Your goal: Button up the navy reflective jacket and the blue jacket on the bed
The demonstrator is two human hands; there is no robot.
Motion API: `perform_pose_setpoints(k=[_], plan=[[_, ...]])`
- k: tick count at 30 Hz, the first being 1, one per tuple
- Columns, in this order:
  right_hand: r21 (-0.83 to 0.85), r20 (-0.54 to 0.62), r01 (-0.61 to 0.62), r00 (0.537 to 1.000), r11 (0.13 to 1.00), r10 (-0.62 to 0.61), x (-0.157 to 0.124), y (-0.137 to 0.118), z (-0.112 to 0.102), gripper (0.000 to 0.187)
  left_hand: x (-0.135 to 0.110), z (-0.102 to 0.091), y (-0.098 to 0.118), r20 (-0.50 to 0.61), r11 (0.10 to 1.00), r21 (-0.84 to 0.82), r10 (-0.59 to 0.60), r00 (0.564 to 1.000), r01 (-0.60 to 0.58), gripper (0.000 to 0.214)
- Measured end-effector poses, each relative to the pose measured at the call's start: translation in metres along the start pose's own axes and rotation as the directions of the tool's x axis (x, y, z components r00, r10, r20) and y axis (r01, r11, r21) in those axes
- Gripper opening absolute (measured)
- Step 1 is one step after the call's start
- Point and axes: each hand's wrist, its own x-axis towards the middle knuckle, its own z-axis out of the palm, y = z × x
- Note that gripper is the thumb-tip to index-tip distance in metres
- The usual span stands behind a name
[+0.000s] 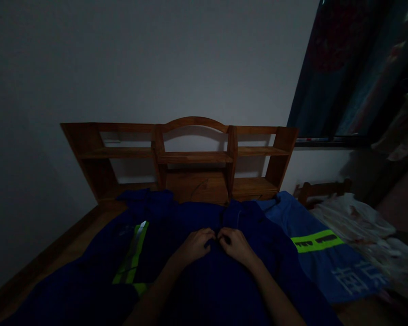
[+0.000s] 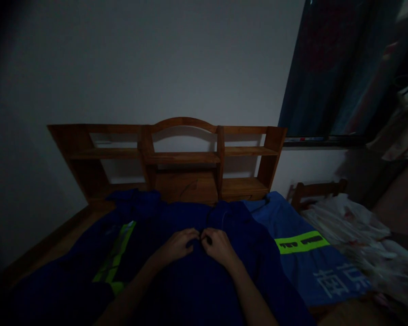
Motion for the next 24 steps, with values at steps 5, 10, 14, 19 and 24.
perform_pose_setpoints(k=[5, 10, 14, 19, 24], plan=[[-0.013, 0.007, 0.031, 0.999, 0.999, -0.031, 0.001, 0.004, -0.003, 0.015, 0.006, -0.001, -0.002, -0.019, 0.999, -0.043, -0.019, 1.0, 0.018, 0.03], [0.087, -0.004, 0.039, 0.999, 0.995, -0.039, 0.004, 0.005, -0.003, 0.015, 0.009, -0.002, 0.002, -0.181, 0.98, -0.13, -0.17, 0.969, 0.148, 0.022], [0.101, -0.062, 0.013, 0.998, 0.995, -0.007, 0.005, 0.008, -0.002, 0.013, 0.01, 0.002, 0.006, -0.228, 0.971, -0.171, -0.205, 0.952, 0.168, 0.018], [0.011, -0.084, 0.036, 0.996, 0.999, -0.035, 0.004, 0.011, 0.0, 0.013, 0.01, 0.002, 0.006, -0.223, 0.981, -0.174, -0.128, 0.966, 0.089, 0.019], [-0.053, -0.084, 0.069, 0.994, 0.996, -0.074, 0.001, 0.005, -0.001, 0.015, 0.009, -0.001, 0.0, -0.173, 0.98, -0.197, -0.043, 0.984, 0.008, 0.021]])
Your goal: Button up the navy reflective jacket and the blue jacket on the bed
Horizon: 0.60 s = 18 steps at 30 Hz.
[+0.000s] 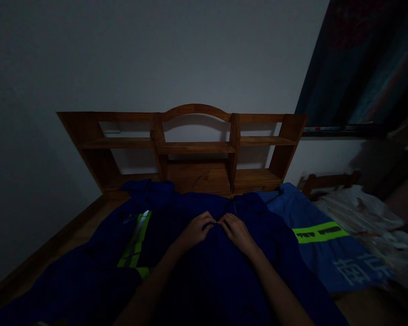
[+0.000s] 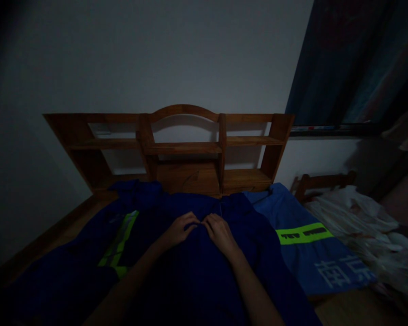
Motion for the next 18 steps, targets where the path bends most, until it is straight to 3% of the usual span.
perform_pose_setpoints(k=[7, 18], plan=[[-0.036, -0.028, -0.008, 1.0, 0.999, 0.007, 0.0001, -0.0005, 0.0006, 0.016, 0.0003, -0.0021, -0.0019, 0.031, 1.0, -0.025, 0.002, 1.0, -0.002, 0.022], [0.004, 0.011, -0.053, 0.999, 0.999, 0.053, -0.0008, 0.0008, 0.0011, 0.011, -0.0058, 0.0019, 0.0028, -0.012, 0.983, 0.18, -0.026, 1.0, 0.028, 0.02]])
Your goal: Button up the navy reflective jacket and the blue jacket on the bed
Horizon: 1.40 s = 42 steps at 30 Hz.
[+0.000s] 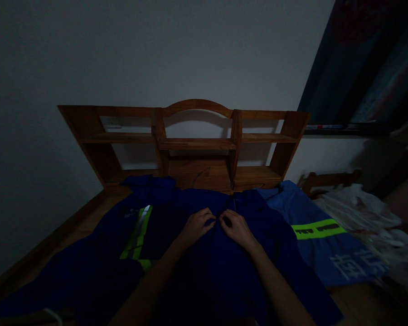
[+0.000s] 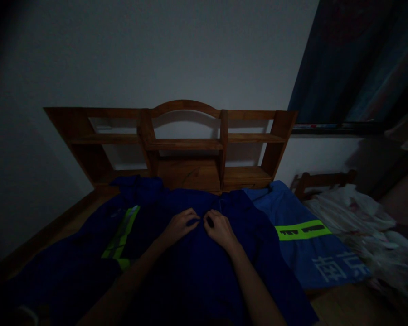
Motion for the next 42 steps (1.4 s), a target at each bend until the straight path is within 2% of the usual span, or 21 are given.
perform_pose_setpoints(k=[5, 16, 24, 29, 34, 42], plan=[[0.004, 0.033, 0.0, 0.999, 1.0, 0.0, -0.0003, 0.0028, 0.0026, 0.014, 0.0008, 0.0004, -0.0005, 0.011, 1.0, -0.001, -0.001, 1.0, 0.001, 0.022], [-0.042, 0.003, 0.047, 0.999, 0.998, -0.047, -0.0023, -0.0007, -0.0002, 0.016, 0.0009, 0.0088, -0.0028, -0.04, 0.996, 0.041, -0.084, 0.996, 0.085, 0.022], [-0.029, -0.009, 0.041, 0.999, 0.999, -0.041, -0.0017, 0.0041, 0.003, 0.019, -0.0007, 0.0029, -0.0095, 0.036, 0.999, -0.047, -0.021, 0.999, 0.023, 0.02], [-0.048, -0.001, 0.032, 0.999, 0.998, -0.032, -0.0012, 0.0045, 0.004, 0.018, -0.001, 0.0026, -0.008, 0.014, 0.999, -0.041, -0.001, 1.0, 0.002, 0.02], [-0.1, 0.0, -0.016, 1.0, 0.995, 0.016, -0.0013, 0.0057, 0.004, 0.016, -0.0017, 0.0054, -0.0042, -0.006, 1.0, -0.014, 0.003, 1.0, -0.003, 0.036], [-0.145, -0.043, -0.07, 0.997, 0.987, 0.064, -0.001, 0.0069, 0.006, 0.018, -0.0006, 0.0094, -0.0018, -0.022, 0.997, 0.079, -0.004, 1.0, 0.005, 0.033]])
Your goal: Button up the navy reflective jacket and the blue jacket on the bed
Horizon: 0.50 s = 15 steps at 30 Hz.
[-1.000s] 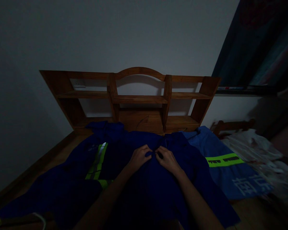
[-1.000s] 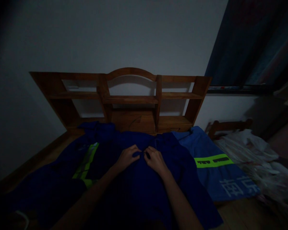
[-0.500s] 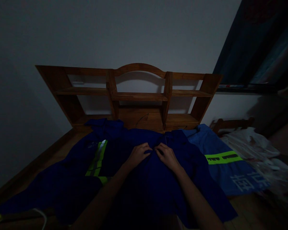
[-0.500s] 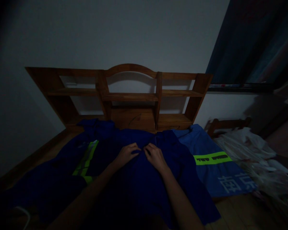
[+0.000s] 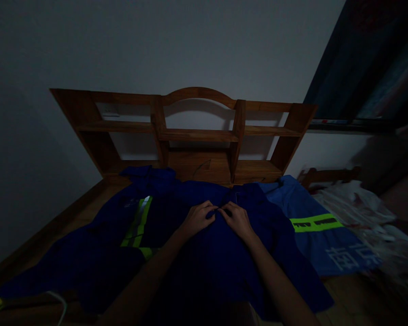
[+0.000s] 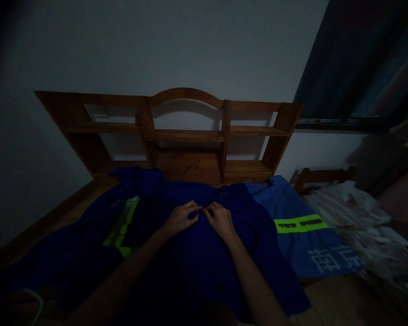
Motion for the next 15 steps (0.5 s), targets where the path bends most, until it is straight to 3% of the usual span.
perform_pose_setpoints(k=[15], plan=[[0.006, 0.016, 0.015, 1.0, 1.0, -0.015, -0.0001, 0.0003, 0.0005, 0.016, 0.0012, -0.0003, -0.005, 0.011, 1.0, 0.001, 0.006, 1.0, -0.006, 0.022]])
